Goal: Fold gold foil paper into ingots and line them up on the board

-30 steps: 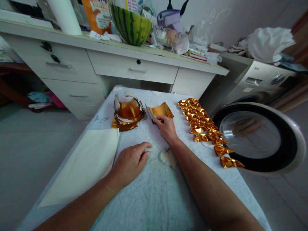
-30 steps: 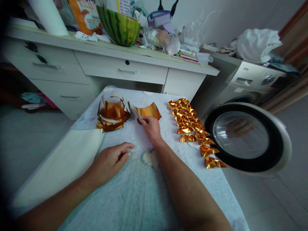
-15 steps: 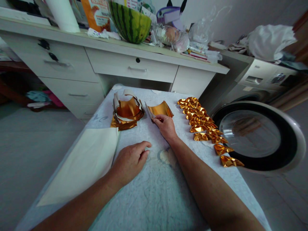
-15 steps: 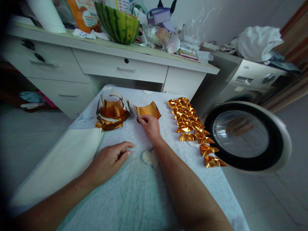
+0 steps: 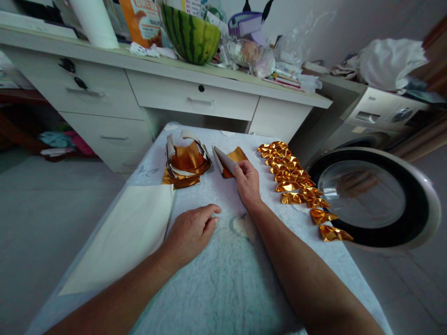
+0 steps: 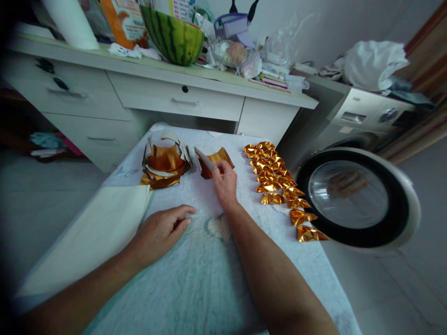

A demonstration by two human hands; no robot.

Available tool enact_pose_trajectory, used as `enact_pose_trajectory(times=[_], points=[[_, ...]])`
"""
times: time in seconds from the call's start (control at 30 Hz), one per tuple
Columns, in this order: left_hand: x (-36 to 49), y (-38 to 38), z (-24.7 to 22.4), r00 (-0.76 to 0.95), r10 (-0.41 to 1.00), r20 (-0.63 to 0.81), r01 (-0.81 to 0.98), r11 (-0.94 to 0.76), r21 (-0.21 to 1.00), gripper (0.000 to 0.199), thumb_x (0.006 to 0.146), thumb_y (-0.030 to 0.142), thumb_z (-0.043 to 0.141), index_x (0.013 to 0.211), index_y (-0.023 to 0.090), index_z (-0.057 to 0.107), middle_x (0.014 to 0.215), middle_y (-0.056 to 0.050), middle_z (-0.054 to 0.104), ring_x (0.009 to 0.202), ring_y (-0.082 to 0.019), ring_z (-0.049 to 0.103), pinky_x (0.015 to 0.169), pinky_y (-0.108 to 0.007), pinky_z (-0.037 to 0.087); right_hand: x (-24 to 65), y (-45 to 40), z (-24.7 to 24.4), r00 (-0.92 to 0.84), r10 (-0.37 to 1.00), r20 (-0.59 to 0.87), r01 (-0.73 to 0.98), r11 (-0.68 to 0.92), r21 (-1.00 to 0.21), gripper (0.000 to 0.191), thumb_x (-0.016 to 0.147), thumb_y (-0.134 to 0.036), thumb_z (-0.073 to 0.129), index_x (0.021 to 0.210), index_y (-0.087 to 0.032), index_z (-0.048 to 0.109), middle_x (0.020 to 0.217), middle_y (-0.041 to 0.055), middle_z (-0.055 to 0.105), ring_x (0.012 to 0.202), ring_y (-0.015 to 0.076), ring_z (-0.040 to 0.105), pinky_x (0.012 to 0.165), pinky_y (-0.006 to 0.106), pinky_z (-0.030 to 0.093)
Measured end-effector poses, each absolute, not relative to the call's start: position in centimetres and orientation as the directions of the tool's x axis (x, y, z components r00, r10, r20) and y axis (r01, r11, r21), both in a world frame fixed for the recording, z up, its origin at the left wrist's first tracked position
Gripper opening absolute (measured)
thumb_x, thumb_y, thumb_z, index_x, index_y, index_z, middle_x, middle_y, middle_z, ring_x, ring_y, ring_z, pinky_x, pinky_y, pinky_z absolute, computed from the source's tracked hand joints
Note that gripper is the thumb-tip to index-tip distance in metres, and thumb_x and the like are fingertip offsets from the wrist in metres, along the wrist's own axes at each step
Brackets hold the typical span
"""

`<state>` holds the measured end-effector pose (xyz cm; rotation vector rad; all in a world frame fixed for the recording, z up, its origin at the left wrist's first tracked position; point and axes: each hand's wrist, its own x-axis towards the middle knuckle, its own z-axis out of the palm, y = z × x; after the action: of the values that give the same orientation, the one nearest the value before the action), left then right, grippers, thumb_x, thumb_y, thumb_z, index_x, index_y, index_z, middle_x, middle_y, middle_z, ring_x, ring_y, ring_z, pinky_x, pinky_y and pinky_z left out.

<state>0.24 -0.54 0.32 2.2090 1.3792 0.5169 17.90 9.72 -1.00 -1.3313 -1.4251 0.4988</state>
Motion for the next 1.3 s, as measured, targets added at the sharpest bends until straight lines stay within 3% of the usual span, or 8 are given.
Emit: enact_pose_trajectory(times=[0.2, 0.37, 0.6, 0.8, 0.97, 1.07, 1.17, 1.3], points=[[0.4, -0.5, 0.4, 0.422, 0.905, 0.058, 0.725, -0.375, 0.578, 0.024, 0.092, 0.023, 0.046, 0.109, 0.022, 0.062, 0.089, -0.001, 0.073, 0.082, -0.018, 0.068, 0.07, -0.028, 0.047, 19.0, 9.8, 0.0, 0.28, 0.854, 0.438, 0.462, 0.28, -0.841, 0.001, 0.081, -0.022, 0.049, 0.082, -0.021, 0.05, 0.073, -0.0012, 0.057, 0.068, 0.014, 0.056, 0.065, 0.024, 0.043], [0.5, -0.5, 0.3, 0.412, 0.909, 0.058, 0.707, -0.36, 0.609, 0.024, 0.091, 0.022, 0.046, 0.109, 0.022, 0.062, 0.087, -0.001, 0.072, 0.081, -0.019, 0.067, 0.072, -0.029, 0.046, 19.9, 8.9, 1.4, 0.276, 0.843, 0.461, 0.435, 0.318, -0.843, 0.011, 0.076, -0.017, 0.054, 0.086, -0.021, 0.051, 0.077, 0.0003, 0.06, 0.073, 0.0155, 0.06, 0.071, 0.027, 0.047], [0.1, -0.2, -0.2, 0.314, 0.935, 0.165, 0.627, -0.335, 0.703, 0.025, 0.087, 0.018, 0.049, 0.111, 0.02, 0.056, 0.099, -0.003, 0.062, 0.077, -0.015, 0.06, 0.075, -0.031, 0.048, 21.3, 5.1, 2.1, 0.095, 0.93, 0.354, 0.405, 0.289, -0.867, 0.012, 0.077, -0.02, 0.059, 0.089, -0.02, 0.058, 0.085, 0.0025, 0.067, 0.08, 0.0177, 0.062, 0.079, 0.032, 0.048], [-0.3, -0.1, -0.4, 0.088, 0.957, 0.276, 0.587, -0.274, 0.762, 0.047, 0.084, 0.021, 0.057, 0.127, 0.021, 0.04, 0.119, -0.007, 0.049, 0.089, -0.016, 0.055, 0.078, -0.032, 0.051, 22.1, 1.7, 1.6, -0.118, 0.963, 0.243, 0.453, 0.269, -0.85, 0.004, 0.079, -0.024, 0.059, 0.08, -0.02, 0.061, 0.08, 0.0004, 0.062, 0.077, 0.0163, 0.057, 0.073, 0.028, 0.043], [-0.5, 0.2, 0.0, 0.238, 0.944, 0.231, 0.582, -0.329, 0.743, 0.026, 0.086, 0.022, 0.055, 0.111, 0.023, 0.058, 0.113, -0.005, 0.049, 0.095, -0.018, 0.055, 0.085, -0.036, 0.05, 22.2, 0.7, 2.0, -0.304, 0.938, 0.167, 0.309, 0.263, -0.914, 0.019, 0.085, -0.038, 0.057, 0.089, -0.02, 0.063, 0.079, 0.0018, 0.061, 0.071, 0.0167, 0.056, 0.064, 0.027, 0.043], [-0.5, 0.1, 0.3, 0.333, 0.92, 0.204, 0.569, -0.369, 0.735, 0.013, 0.088, 0.023, 0.052, 0.094, 0.021, 0.063, 0.103, -0.003, 0.053, 0.096, -0.019, 0.056, 0.088, -0.036, 0.049, 22.3, 1.1, 1.9, -0.153, 0.943, 0.295, 0.423, 0.332, -0.843, 0.022, 0.09, -0.037, 0.051, 0.083, -0.02, 0.063, 0.081, 0.0035, 0.063, 0.079, 0.0193, 0.058, 0.076, 0.033, 0.045], [-0.4, -0.1, 0.6, 0.366, 0.91, 0.196, 0.551, -0.381, 0.742, 0.014, 0.09, 0.027, 0.052, 0.088, 0.02, 0.064, 0.098, -0.003, 0.055, 0.094, -0.019, 0.057, 0.086, -0.035, 0.048, 22.6, 2.0, 1.0, 0.033, 0.858, 0.512, 0.688, 0.352, -0.634, 0.011, 0.086, -0.027, 0.055, 0.09, -0.02, 0.062, 0.094, 0.0067, 0.064, 0.096, 0.0238, 0.056, 0.09, 0.039, 0.041], [-0.3, -0.2, 0.8, 0.396, 0.899, 0.186, 0.539, -0.392, 0.745, 0.027, 0.094, 0.034, 0.046, 0.08, 0.019, 0.062, 0.091, -0.003, 0.056, 0.088, -0.018, 0.058, 0.081, -0.033, 0.048, 22.7, 3.2, -0.5, 0.072, 0.86, 0.505, 0.776, 0.27, -0.571, 0.038, 0.079, -0.023, 0.061, 0.116, -0.016, 0.059, 0.118, 0.0134, 0.062, 0.111, 0.0291, 0.051, 0.099, 0.046, 0.038]])
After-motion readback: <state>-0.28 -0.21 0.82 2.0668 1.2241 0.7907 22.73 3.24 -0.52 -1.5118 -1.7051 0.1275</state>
